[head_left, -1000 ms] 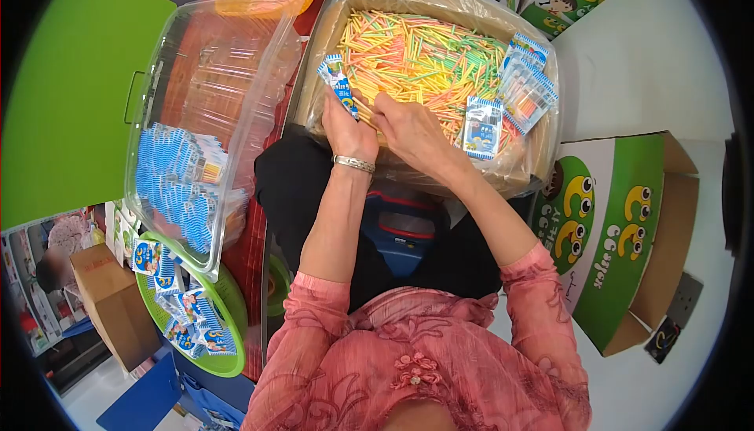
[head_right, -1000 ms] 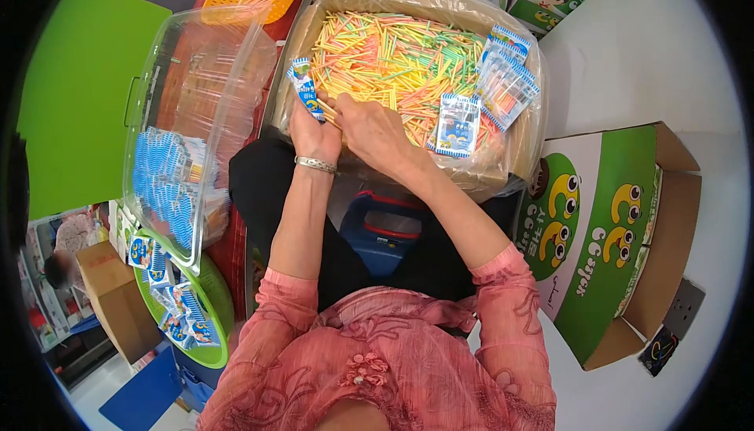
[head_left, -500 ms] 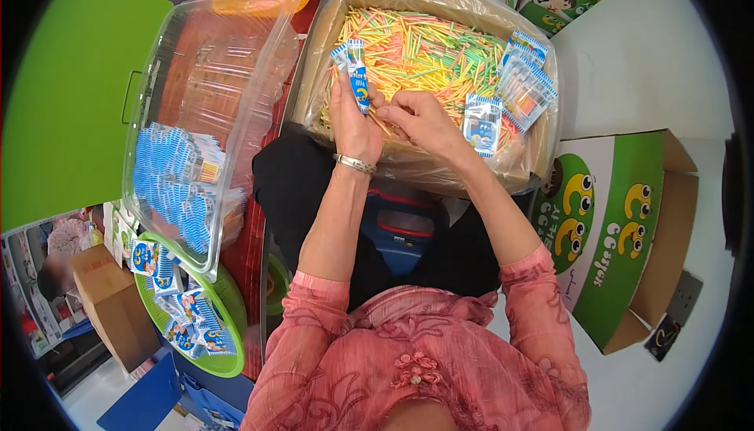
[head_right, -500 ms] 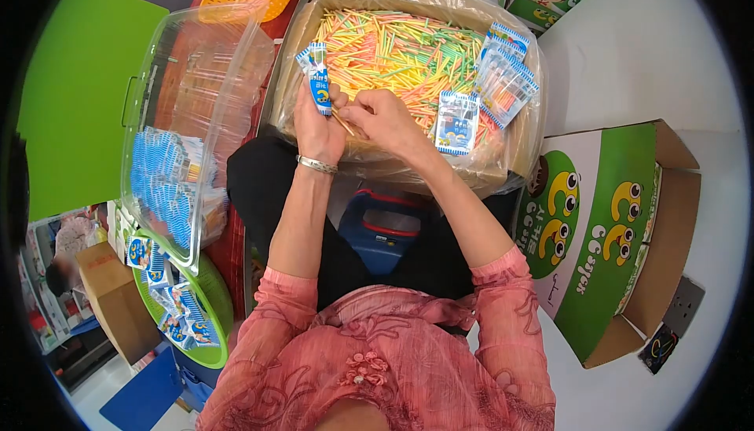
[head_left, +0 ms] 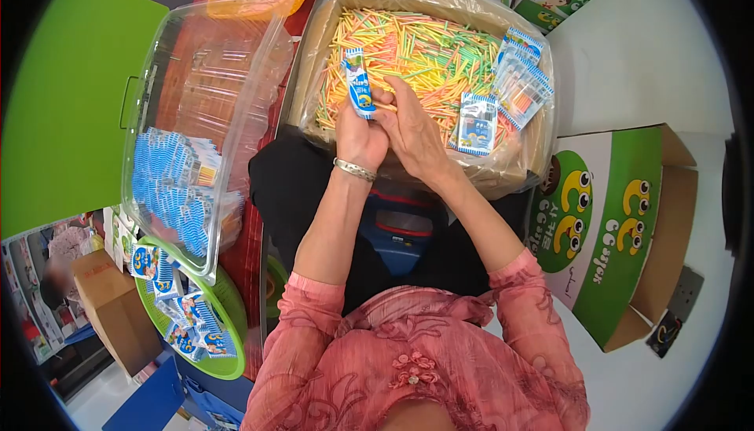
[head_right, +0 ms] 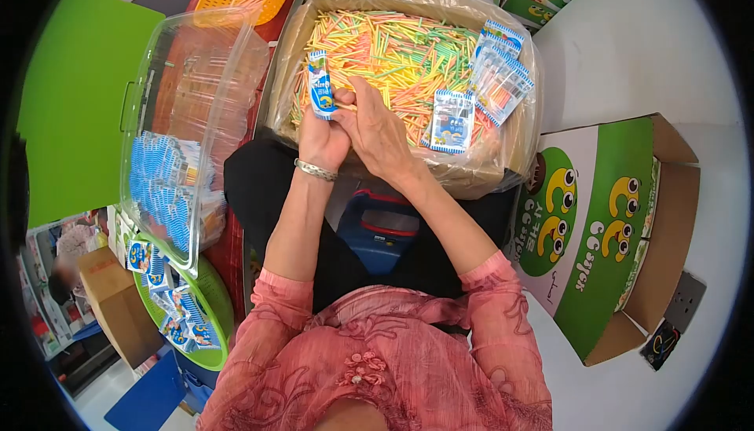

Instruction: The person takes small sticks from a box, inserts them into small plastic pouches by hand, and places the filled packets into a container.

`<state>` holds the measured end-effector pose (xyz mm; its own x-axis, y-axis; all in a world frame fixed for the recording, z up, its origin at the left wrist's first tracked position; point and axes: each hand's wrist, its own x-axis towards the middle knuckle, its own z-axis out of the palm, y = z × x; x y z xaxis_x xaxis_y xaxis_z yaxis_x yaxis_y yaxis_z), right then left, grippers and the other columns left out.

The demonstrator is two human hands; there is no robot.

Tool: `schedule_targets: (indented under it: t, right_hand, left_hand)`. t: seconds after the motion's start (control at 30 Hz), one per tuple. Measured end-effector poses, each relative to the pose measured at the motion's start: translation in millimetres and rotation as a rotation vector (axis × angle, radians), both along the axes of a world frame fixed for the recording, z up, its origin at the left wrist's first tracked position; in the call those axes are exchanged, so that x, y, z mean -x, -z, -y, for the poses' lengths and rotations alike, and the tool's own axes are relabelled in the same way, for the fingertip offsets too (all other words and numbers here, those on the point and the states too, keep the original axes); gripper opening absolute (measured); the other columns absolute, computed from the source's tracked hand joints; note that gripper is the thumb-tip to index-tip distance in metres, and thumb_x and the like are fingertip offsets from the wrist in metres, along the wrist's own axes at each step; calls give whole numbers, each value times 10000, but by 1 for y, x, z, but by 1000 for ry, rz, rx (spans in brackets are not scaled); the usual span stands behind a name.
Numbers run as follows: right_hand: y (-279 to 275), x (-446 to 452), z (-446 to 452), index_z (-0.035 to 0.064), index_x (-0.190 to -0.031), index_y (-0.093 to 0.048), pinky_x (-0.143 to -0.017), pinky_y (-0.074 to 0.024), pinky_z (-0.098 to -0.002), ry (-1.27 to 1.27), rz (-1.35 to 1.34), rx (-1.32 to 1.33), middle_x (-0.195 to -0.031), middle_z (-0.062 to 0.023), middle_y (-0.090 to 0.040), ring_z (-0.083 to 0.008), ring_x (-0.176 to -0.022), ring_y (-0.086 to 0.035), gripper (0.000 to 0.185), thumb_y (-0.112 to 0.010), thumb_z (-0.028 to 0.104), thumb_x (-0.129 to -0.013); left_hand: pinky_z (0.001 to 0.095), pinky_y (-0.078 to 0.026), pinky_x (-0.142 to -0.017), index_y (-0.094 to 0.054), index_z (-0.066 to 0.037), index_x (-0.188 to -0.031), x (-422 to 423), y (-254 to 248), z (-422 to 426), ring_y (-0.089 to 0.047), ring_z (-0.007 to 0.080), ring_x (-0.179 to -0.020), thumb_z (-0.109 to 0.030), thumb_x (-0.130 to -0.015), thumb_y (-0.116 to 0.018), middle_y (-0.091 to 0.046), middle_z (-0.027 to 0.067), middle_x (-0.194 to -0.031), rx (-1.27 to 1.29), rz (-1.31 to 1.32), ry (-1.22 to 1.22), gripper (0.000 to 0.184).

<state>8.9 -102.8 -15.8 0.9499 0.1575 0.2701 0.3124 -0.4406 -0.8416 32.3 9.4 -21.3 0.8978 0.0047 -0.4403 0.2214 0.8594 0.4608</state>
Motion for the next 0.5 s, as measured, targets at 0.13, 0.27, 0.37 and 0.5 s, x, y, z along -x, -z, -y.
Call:
schedule_targets:
  t: [0.13,0.27,0.37,0.5]
  right_hand:
    - [-21,0,0,-11,-1356,-377,-790,-506,-466,-5,-230,87,-1146,-239,-559,-412,-1005,-591,581,-645,258,-916]
    - [-5,9,0,1,-1303,-458,-767,-512,-449,57,45,2,-1076,-196,-563,-377,-956,-597,508,-685,161,-878]
    - [-10,10,0,15,-1222,-551,-732,-517,-410,67,70,-108,-1017,-165,-555,-333,-912,-600,412,-703,79,-844]
    - [-6,6,-3,18,-1106,-644,-684,-524,-332,142,104,-212,-969,-126,-567,-247,-857,-619,309,-723,21,-807]
  left_hand:
    - [346,-513,-688,-553,-23,-872,-4,21,-7,-604,211,-757,-128,-980,-462,-603,107,-792,-9,14,-4,176]
    - [332,-511,-693,-563,-11,-881,-4,14,-4,-605,205,-769,-107,-973,-451,-621,120,-834,-180,-78,-97,174]
    - [334,-509,-697,-566,-5,-889,-2,11,0,-602,200,-783,-102,-974,-443,-623,121,-860,-186,-57,-101,178]
    - [379,-537,-735,-562,-19,-934,-2,20,-3,-621,231,-814,-132,-1004,-435,-629,112,-923,-146,-6,-11,184]
